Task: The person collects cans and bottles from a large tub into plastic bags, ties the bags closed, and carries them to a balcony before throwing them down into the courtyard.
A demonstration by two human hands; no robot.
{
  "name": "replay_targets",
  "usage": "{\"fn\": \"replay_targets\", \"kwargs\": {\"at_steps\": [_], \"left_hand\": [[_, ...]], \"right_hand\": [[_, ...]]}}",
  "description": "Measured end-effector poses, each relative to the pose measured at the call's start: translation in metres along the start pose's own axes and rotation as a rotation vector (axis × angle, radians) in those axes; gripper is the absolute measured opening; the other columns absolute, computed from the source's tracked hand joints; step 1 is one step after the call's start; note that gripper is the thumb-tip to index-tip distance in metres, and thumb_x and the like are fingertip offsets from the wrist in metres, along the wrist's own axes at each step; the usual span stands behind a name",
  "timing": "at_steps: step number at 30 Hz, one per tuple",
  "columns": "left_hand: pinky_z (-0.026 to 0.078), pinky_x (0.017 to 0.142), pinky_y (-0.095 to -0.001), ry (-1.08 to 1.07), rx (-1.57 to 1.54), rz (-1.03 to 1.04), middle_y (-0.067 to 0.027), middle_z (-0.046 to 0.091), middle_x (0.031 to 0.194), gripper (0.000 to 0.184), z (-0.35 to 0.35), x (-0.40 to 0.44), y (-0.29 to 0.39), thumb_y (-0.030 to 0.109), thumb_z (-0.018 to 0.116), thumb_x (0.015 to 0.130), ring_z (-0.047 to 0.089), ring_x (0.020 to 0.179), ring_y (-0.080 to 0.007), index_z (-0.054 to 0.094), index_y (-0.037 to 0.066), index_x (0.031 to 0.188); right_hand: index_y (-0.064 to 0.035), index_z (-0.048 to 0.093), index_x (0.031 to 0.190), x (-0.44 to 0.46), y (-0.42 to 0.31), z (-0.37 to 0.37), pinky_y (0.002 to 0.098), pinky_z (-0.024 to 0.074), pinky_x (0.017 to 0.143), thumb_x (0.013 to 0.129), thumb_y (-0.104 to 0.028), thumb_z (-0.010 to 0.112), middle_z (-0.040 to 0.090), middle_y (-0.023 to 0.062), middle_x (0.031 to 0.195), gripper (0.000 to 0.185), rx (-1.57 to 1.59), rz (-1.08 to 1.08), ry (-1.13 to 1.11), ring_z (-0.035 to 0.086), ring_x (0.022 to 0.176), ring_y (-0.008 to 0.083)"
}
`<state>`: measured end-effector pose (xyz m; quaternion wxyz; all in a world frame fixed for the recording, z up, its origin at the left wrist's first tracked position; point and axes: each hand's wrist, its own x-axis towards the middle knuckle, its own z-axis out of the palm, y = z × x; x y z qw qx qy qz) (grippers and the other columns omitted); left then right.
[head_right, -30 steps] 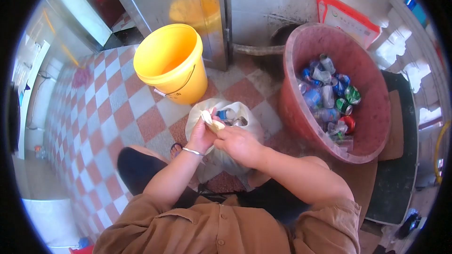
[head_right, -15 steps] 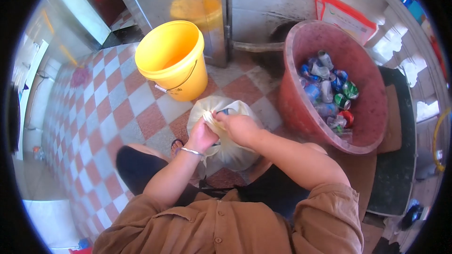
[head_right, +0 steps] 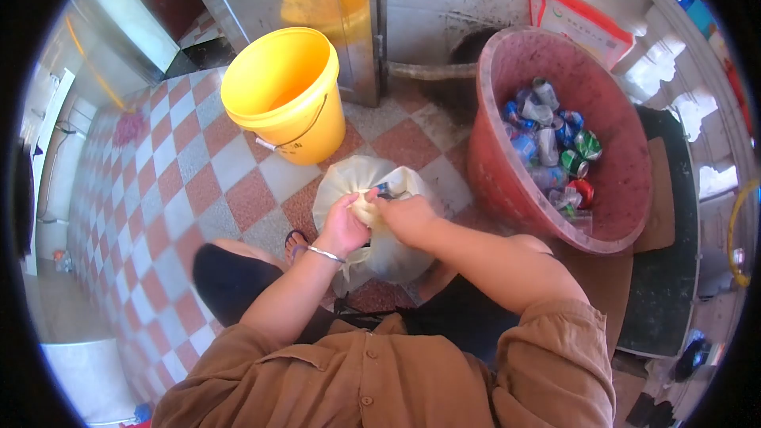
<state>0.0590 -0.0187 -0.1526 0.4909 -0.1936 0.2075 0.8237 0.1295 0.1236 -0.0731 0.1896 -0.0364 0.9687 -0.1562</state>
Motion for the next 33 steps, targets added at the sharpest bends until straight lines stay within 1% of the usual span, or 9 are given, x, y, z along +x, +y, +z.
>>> {"fn": "replay_targets", "kwargs": {"at_steps": [3,4,8,11,14,20,26,31,33], "left_hand": [[0.047,0.083,-0.0364,-0.087,0.733,0.18,-0.0108,0.061,0.107,0.032,0.002,-0.018,-0.01,0.018,0.042,0.09,0.057,0.096,-0.017,0.057,0.004,0.115],[0.049,0.08,-0.039,0.093,0.919,0.011,-0.0079,0.063,0.1,0.031,-0.011,-0.008,-0.006,0.022,0.046,0.089,0.059,0.093,-0.0168,0.057,0.001,0.11],[0.052,0.057,-0.0404,0.065,1.824,-0.196,-0.0137,0.064,0.083,0.035,0.019,-0.045,0.003,0.026,0.055,0.086,0.066,0.069,-0.0232,0.055,-0.001,0.108],[0.051,0.055,-0.0404,-0.211,2.462,0.248,-0.0195,0.063,0.08,0.031,0.049,-0.067,0.026,0.024,0.058,0.085,0.065,0.066,-0.0304,0.053,0.0,0.104],[0.05,0.057,-0.0422,-0.177,2.671,0.424,-0.0185,0.062,0.076,0.024,0.12,-0.094,0.049,0.022,0.057,0.084,0.062,0.066,-0.0356,0.05,0.003,0.097],[0.047,0.055,-0.0433,-0.167,2.424,0.763,-0.0141,0.058,0.065,0.017,0.159,-0.147,0.078,0.019,0.057,0.084,0.06,0.063,-0.0356,0.048,0.007,0.09],[0.047,0.057,-0.042,0.1,2.344,0.465,-0.0158,0.058,0.065,0.018,0.093,-0.136,0.1,0.021,0.057,0.084,0.06,0.063,-0.0354,0.047,0.006,0.091],[0.045,0.059,-0.0273,-0.003,1.949,0.655,-0.0046,0.058,0.065,0.022,0.085,-0.136,0.116,0.013,0.063,0.081,0.057,0.061,-0.0156,0.05,0.006,0.098],[0.043,0.061,-0.0215,-0.054,1.623,0.589,0.0001,0.058,0.071,0.02,0.094,-0.133,0.115,0.011,0.062,0.082,0.054,0.064,-0.0076,0.051,0.006,0.099]], "right_hand": [[-0.0071,0.051,0.113,0.006,0.021,0.013,0.0395,0.0502,0.067,0.085,-0.014,0.046,0.065,0.016,0.093,0.028,-0.065,-0.065,0.022,0.066,0.082,0.0258],[-0.0056,0.052,0.109,0.003,0.022,0.01,0.0394,0.0503,0.068,0.085,-0.014,0.046,0.065,0.0157,0.092,0.026,-0.066,-0.089,0.04,0.066,0.083,0.026],[-0.0045,0.054,0.093,-0.002,0.016,-0.001,0.04,0.0497,0.07,0.08,-0.012,0.051,0.064,0.0138,0.087,0.015,-0.161,-0.149,0.071,0.064,0.083,0.0278],[-0.0077,0.051,0.087,0.016,0.025,0.018,0.0399,0.0483,0.071,0.076,-0.011,0.054,0.062,0.0114,0.084,0.012,-0.224,-0.157,0.193,0.063,0.083,0.0274],[-0.0094,0.051,0.087,0.026,0.019,-0.029,0.039,0.047,0.071,0.074,-0.011,0.056,0.061,0.0096,0.086,0.014,-0.209,-0.09,0.425,0.062,0.084,0.0265],[-0.0106,0.051,0.082,0.004,0.049,-0.1,0.0376,0.0452,0.068,0.071,-0.011,0.055,0.057,0.0066,0.083,0.011,-0.274,-0.082,0.858,0.058,0.08,0.0252],[-0.0108,0.053,0.082,0.02,0.065,-0.062,0.0384,0.0473,0.069,0.075,-0.013,0.051,0.057,0.0063,0.079,0.008,-0.251,-0.155,0.625,0.059,0.08,0.0253],[-0.0069,0.058,0.082,0.01,0.029,-0.087,0.0396,0.0473,0.072,0.071,-0.009,0.058,0.06,0.0102,0.084,0.012,0.233,-0.291,0.602,0.058,0.08,0.0294],[-0.0054,0.061,0.084,0.012,0.014,-0.097,0.0319,0.0459,0.07,0.073,-0.01,0.062,0.06,0.0064,0.08,0.012,0.655,-0.371,0.526,0.057,0.074,0.0185]]}}
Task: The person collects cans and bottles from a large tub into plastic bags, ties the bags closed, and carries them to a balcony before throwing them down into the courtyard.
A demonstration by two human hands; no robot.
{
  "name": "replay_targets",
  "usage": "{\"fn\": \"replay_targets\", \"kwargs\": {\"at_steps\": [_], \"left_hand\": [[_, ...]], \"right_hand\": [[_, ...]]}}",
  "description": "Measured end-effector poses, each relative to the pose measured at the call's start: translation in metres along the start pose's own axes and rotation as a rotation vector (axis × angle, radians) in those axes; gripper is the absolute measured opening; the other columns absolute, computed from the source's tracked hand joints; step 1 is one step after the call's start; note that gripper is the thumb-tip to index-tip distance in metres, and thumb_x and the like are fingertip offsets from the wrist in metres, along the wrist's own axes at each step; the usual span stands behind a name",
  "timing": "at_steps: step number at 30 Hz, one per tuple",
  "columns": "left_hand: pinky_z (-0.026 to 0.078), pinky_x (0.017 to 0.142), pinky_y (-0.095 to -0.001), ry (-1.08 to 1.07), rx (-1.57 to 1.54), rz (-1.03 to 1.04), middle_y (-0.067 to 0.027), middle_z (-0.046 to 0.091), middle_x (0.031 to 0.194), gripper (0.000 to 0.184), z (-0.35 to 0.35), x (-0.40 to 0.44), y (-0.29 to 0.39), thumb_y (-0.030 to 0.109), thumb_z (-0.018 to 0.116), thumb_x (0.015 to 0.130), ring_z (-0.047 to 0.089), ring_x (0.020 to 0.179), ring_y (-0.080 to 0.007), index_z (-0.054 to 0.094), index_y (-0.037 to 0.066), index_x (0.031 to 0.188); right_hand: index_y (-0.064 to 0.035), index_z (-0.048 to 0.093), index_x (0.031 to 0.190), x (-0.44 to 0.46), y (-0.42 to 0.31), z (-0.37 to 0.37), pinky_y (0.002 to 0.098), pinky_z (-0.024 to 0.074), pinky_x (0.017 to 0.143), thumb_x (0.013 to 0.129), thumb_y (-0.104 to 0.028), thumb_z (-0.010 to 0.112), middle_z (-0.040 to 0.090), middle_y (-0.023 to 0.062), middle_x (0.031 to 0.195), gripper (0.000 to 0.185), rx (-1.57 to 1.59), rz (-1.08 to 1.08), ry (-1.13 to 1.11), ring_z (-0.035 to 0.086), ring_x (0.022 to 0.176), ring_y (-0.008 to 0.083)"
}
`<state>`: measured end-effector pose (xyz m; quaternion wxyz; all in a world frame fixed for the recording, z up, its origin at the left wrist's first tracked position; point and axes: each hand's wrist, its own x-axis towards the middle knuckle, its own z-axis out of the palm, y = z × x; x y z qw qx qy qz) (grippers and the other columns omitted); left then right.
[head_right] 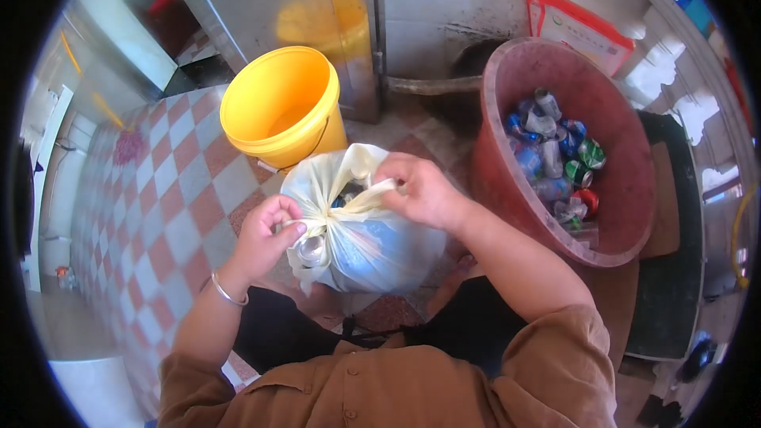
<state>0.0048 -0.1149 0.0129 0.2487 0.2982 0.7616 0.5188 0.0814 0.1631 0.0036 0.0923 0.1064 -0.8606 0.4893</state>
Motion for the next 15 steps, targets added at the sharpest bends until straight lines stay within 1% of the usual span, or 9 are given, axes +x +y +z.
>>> {"fn": "replay_targets", "kwargs": {"at_steps": [2,3,5,6,8,10,11,14,15], "left_hand": [[0.041,0.064,-0.0191,0.003,-0.416,-0.077,0.0017,0.058,0.077,0.016,0.011,0.006,0.014,0.009,0.059,0.085,0.051,0.068,-0.0041,0.052,0.007,0.099],[0.04,0.064,-0.0187,-0.015,-0.439,-0.096,0.0014,0.058,0.078,0.015,0.011,0.009,0.015,0.008,0.059,0.086,0.05,0.069,-0.0042,0.052,0.007,0.099],[0.039,0.065,-0.0177,-0.05,-0.486,-0.138,0.0006,0.058,0.081,0.014,0.012,0.011,0.016,0.007,0.057,0.087,0.049,0.069,-0.0044,0.052,0.008,0.1],[0.04,0.063,-0.0178,-0.069,-0.469,-0.153,0.0007,0.057,0.079,0.015,0.012,0.01,0.012,0.007,0.057,0.087,0.049,0.069,-0.0044,0.051,0.008,0.101],[0.04,0.059,-0.0179,-0.113,-0.435,-0.192,0.0009,0.056,0.077,0.016,0.012,0.008,0.0,0.008,0.056,0.088,0.049,0.069,-0.0045,0.051,0.009,0.103],[0.04,0.054,-0.0179,-0.185,-0.551,-0.327,0.0007,0.054,0.074,0.019,0.012,0.005,0.0,0.01,0.055,0.089,0.05,0.067,-0.0059,0.049,0.009,0.107],[0.04,0.052,-0.0178,-0.223,-0.606,-0.395,0.0006,0.053,0.072,0.02,0.013,0.004,0.002,0.01,0.054,0.09,0.051,0.065,-0.0066,0.048,0.009,0.109],[0.035,0.052,-0.0178,-0.396,-0.878,-0.409,0.0011,0.051,0.065,0.021,0.027,0.006,0.022,0.014,0.049,0.093,0.047,0.059,-0.0076,0.047,0.011,0.113],[0.034,0.051,-0.0177,-0.455,-0.902,-0.427,0.0014,0.049,0.063,0.022,0.031,0.006,0.029,0.014,0.048,0.093,0.045,0.056,-0.0077,0.045,0.011,0.115]], "right_hand": [[-0.005,0.061,0.084,0.006,-0.02,0.009,0.0276,0.0446,0.07,0.075,-0.011,0.062,0.058,0.0034,0.078,0.011,0.455,0.194,-0.054,0.055,0.074,0.012],[-0.0047,0.06,0.079,0.009,-0.025,0.009,0.0239,0.0419,0.07,0.076,-0.012,0.066,0.056,-0.0012,0.077,0.01,0.572,0.229,-0.092,0.05,0.076,0.0063],[-0.0044,0.06,0.076,0.009,-0.037,-0.001,0.0244,0.0417,0.071,0.076,-0.013,0.067,0.056,-0.0002,0.077,0.011,0.514,0.369,-0.192,0.051,0.075,0.0081],[-0.0042,0.059,0.074,0.007,-0.039,-0.005,0.0247,0.0416,0.071,0.076,-0.013,0.067,0.056,0.0003,0.076,0.012,0.486,0.439,-0.242,0.051,0.075,0.009],[-0.0037,0.061,0.074,-0.005,-0.021,-0.011,0.0261,0.0421,0.074,0.075,-0.014,0.07,0.058,0.002,0.078,0.014,0.419,0.307,-0.249,0.053,0.077,0.0108],[-0.0031,0.062,0.074,-0.017,-0.005,-0.012,0.0275,0.0426,0.076,0.075,-0.016,0.072,0.06,0.0037,0.079,0.016,0.361,0.179,-0.245,0.055,0.079,0.0127],[-0.0028,0.062,0.074,-0.024,-0.005,-0.006,0.0268,0.0427,0.079,0.076,-0.015,0.072,0.06,0.0027,0.078,0.017,0.485,0.166,-0.229,0.055,0.081,0.0125],[-0.0032,0.062,0.074,-0.024,-0.035,0.005,0.0264,0.043,0.08,0.079,-0.014,0.07,0.06,-0.0002,0.076,0.015,0.871,0.296,-0.367,0.056,0.081,0.0118],[-0.0061,0.058,0.072,-0.023,-0.046,0.005,0.0229,0.0429,0.069,0.085,-0.014,0.065,0.055,-0.0037,0.069,0.016,0.852,0.342,-0.414,0.052,0.07,0.0072]]}}
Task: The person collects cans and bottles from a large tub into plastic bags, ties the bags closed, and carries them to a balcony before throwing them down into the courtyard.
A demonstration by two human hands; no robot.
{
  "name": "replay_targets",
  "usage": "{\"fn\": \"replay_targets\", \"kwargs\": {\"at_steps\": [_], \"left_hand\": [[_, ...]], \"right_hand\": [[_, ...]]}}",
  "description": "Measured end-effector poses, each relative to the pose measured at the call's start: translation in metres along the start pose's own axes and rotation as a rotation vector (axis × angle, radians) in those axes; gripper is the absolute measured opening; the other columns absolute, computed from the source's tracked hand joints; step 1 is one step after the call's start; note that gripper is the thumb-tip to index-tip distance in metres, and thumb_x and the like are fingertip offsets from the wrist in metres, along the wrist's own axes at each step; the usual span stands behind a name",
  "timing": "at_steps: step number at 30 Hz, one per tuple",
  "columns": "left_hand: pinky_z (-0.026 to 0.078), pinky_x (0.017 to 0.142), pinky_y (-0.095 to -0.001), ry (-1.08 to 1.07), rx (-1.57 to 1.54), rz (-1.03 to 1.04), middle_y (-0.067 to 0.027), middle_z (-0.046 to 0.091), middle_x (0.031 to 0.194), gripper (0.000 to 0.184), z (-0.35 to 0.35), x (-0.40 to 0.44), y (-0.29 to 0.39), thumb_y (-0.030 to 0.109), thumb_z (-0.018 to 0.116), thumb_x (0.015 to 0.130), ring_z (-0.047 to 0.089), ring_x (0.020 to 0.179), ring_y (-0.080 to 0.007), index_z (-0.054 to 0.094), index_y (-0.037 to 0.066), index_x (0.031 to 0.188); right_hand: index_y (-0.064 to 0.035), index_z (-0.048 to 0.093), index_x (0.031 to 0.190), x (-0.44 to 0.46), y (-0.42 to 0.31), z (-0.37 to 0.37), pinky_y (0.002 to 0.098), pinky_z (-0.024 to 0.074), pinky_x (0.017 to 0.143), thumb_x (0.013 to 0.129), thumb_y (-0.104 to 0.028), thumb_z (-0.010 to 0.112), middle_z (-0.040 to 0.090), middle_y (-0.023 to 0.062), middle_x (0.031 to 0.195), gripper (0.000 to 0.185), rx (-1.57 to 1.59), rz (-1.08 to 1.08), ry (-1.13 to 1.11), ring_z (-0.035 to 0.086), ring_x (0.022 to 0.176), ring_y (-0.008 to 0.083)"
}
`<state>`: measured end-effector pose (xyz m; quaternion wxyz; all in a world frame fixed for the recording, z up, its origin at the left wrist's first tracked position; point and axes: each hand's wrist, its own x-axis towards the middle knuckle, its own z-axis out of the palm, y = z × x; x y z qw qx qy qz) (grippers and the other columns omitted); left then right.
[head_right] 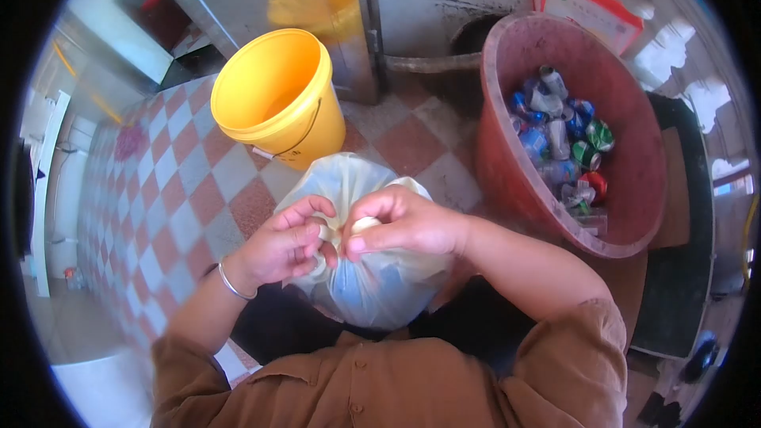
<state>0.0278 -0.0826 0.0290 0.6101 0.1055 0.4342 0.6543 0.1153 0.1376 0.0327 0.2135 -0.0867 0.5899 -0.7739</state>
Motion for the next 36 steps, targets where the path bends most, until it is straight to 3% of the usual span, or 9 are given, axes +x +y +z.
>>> {"fn": "replay_targets", "kwargs": {"at_steps": [4,17,21,23,24,28,31,32,36], "left_hand": [[0.029,0.048,-0.0179,-0.189,0.058,-0.081,0.0026,0.041,0.059,0.023,0.005,-0.003,0.004,0.014,0.046,0.094,0.038,0.051,-0.0068,0.043,0.01,0.117],[0.029,0.052,-0.0164,-0.079,0.233,-0.121,0.0068,0.043,0.073,0.013,-0.041,-0.035,0.026,0.014,0.053,0.091,0.036,0.059,-0.0011,0.043,0.01,0.099],[0.04,0.058,-0.0211,0.16,0.656,0.326,0.002,0.052,0.074,0.018,-0.029,-0.023,0.021,0.009,0.06,0.085,0.051,0.066,-0.0061,0.049,0.007,0.1],[0.044,0.059,-0.0232,0.319,1.072,0.624,-0.0009,0.054,0.072,0.022,-0.022,-0.008,0.016,0.004,0.064,0.081,0.055,0.066,-0.0099,0.051,0.006,0.099],[0.046,0.061,-0.0267,0.38,1.472,0.903,-0.0033,0.058,0.077,0.026,-0.013,0.0,0.022,0.004,0.071,0.075,0.058,0.068,-0.0138,0.056,0.007,0.096],[0.046,0.064,-0.0275,0.233,1.632,1.08,-0.0019,0.056,0.081,0.029,0.016,0.021,0.002,0.009,0.077,0.069,0.056,0.07,-0.0142,0.059,0.008,0.091],[0.046,0.062,-0.0255,0.377,1.346,1.016,-0.0024,0.054,0.08,0.037,0.011,0.023,-0.008,0.01,0.078,0.07,0.055,0.067,-0.0136,0.056,0.01,0.1],[0.044,0.057,-0.0214,0.328,0.924,0.937,-0.003,0.055,0.084,0.041,0.003,0.032,-0.015,0.021,0.068,0.082,0.054,0.064,-0.0127,0.047,0.01,0.115],[0.037,0.046,-0.018,-0.039,0.202,0.119,-0.0041,0.053,0.093,0.039,0.003,0.024,-0.011,0.035,0.038,0.096,0.053,0.06,-0.0107,0.034,0.009,0.125]], "right_hand": [[-0.0108,0.045,0.066,-0.008,-0.013,-0.001,0.02,0.0286,0.048,0.089,-0.017,0.059,0.041,-0.0065,0.059,0.027,0.153,0.05,0.024,0.033,0.053,0.0008],[-0.0093,0.041,0.057,-0.026,-0.025,-0.027,0.0214,0.0339,0.049,0.088,-0.016,0.058,0.046,-0.0029,0.054,0.036,0.099,0.043,0.311,0.041,0.052,0.0042],[-0.0056,0.055,0.084,-0.013,-0.021,-0.038,0.0219,0.0395,0.054,0.081,-0.014,0.068,0.054,-0.0001,0.073,0.016,-0.06,0.085,0.286,0.047,0.061,0.0061],[-0.0002,0.05,0.114,-0.005,-0.022,-0.019,0.0324,0.047,0.078,0.077,-0.019,0.073,0.061,0.0109,0.087,0.048,-0.549,0.006,0.341,0.061,0.083,0.0208],[-0.0007,0.048,0.117,-0.002,-0.022,-0.009,0.0349,0.0467,0.081,0.077,-0.019,0.073,0.062,0.0164,0.09,0.051,-0.676,0.076,0.288,0.061,0.087,0.0262],[-0.0022,0.056,0.111,0.012,0.005,0.02,0.0419,0.0461,0.081,0.078,-0.023,0.069,0.063,0.0223,0.096,0.04,-1.042,0.208,-0.004,0.06,0.09,0.039],[-0.0017,0.063,0.098,0.017,0.012,0.021,0.0403,0.0458,0.082,0.081,-0.024,0.066,0.065,0.0206,0.09,0.028,-0.916,0.165,0.092,0.06,0.089,0.0392],[-0.0012,0.065,0.091,0.012,0.0,0.024,0.0379,0.0466,0.081,0.084,-0.022,0.063,0.067,0.0165,0.083,0.022,-0.88,0.196,0.13,0.063,0.085,0.0317],[-0.0004,0.063,0.087,0.008,0.003,0.014,0.0324,0.0465,0.066,0.088,-0.017,0.059,0.065,0.0057,0.074,0.017,-0.487,-0.209,0.123,0.06,0.07,0.0127]]}}
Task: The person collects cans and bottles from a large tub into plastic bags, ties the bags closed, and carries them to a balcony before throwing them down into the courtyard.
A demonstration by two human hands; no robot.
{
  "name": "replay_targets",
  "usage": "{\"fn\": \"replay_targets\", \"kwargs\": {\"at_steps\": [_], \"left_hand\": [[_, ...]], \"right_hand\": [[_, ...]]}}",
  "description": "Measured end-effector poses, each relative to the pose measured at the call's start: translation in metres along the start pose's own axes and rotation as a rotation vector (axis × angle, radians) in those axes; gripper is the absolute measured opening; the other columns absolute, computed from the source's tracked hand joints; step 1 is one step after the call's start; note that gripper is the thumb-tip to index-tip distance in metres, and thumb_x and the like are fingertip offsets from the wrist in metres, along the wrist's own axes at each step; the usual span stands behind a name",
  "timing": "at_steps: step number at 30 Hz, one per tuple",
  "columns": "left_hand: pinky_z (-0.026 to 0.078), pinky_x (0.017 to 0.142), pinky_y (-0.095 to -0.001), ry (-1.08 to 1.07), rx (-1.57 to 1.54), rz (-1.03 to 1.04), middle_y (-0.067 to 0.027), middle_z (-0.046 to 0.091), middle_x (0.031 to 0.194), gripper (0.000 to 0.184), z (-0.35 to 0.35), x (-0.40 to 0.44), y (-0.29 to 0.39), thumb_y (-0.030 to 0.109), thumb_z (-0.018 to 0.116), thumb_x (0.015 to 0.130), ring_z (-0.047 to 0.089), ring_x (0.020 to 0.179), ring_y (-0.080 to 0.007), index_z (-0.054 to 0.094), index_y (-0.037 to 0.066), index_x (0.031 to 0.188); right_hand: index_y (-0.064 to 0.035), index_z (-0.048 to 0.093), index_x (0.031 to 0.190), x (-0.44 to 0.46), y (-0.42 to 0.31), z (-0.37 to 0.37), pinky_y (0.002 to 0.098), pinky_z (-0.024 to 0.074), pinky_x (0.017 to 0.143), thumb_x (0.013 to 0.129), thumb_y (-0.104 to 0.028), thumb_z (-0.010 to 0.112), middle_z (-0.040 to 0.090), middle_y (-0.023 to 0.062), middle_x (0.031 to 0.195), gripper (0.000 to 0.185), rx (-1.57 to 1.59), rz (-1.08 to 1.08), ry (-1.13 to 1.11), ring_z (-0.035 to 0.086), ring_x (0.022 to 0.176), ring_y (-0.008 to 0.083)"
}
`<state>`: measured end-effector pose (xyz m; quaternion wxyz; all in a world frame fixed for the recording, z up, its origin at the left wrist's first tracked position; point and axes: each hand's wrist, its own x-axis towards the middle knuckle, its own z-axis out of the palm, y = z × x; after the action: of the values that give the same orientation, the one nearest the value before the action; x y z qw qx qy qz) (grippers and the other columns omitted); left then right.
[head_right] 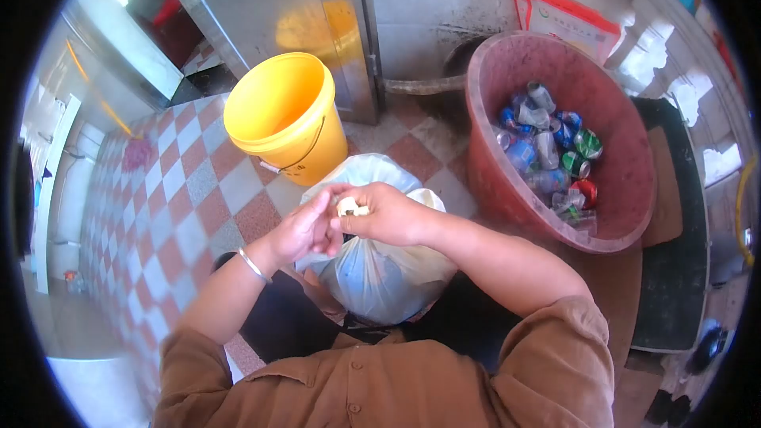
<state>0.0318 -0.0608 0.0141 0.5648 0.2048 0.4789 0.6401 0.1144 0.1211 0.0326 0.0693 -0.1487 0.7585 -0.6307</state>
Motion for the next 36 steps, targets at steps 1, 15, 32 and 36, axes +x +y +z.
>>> {"fn": "replay_targets", "kwargs": {"at_steps": [1,15,32,36], "left_hand": [[0.036,0.045,-0.0182,0.008,0.032,-0.043,-0.0044,0.053,0.095,0.038,0.0,0.001,0.001,0.032,0.039,0.095,0.053,0.06,-0.0108,0.034,0.009,0.125],[0.049,0.075,-0.0398,0.442,1.161,0.203,-0.0195,0.063,0.092,0.044,0.0,0.02,-0.014,0.028,0.062,0.076,0.062,0.087,-0.0353,0.054,0.008,0.115],[0.047,0.076,-0.0266,0.269,0.475,-0.104,-0.0044,0.066,0.087,0.017,-0.018,-0.011,-0.005,0.012,0.069,0.077,0.061,0.08,-0.0128,0.068,0.002,0.091],[0.047,0.075,-0.0259,0.291,0.583,-0.104,-0.0046,0.067,0.085,0.013,-0.013,-0.01,-0.006,0.009,0.07,0.076,0.06,0.079,-0.0118,0.068,0.002,0.086]], "right_hand": [[-0.001,0.062,0.085,-0.001,-0.001,-0.001,0.0314,0.0451,0.063,0.088,-0.02,0.059,0.062,0.005,0.072,0.019,0.148,0.149,0.057,0.057,0.067,0.0122],[0.0005,0.053,0.099,0.017,-0.006,-0.007,0.035,0.048,0.071,0.094,-0.023,0.046,0.06,0.0107,0.083,0.025,1.486,0.606,0.31,0.057,0.072,0.0207],[-0.0053,0.059,0.109,-0.024,0.002,-0.001,0.0412,0.0459,0.079,0.081,-0.013,0.061,0.062,0.0152,0.092,0.029,-0.569,-0.134,-0.145,0.058,0.09,0.0339],[-0.0057,0.058,0.107,-0.014,0.013,-0.007,0.0422,0.0444,0.082,0.081,-0.012,0.059,0.062,0.0158,0.092,0.027,-0.518,-0.138,0.047,0.057,0.092,0.0344]]}}
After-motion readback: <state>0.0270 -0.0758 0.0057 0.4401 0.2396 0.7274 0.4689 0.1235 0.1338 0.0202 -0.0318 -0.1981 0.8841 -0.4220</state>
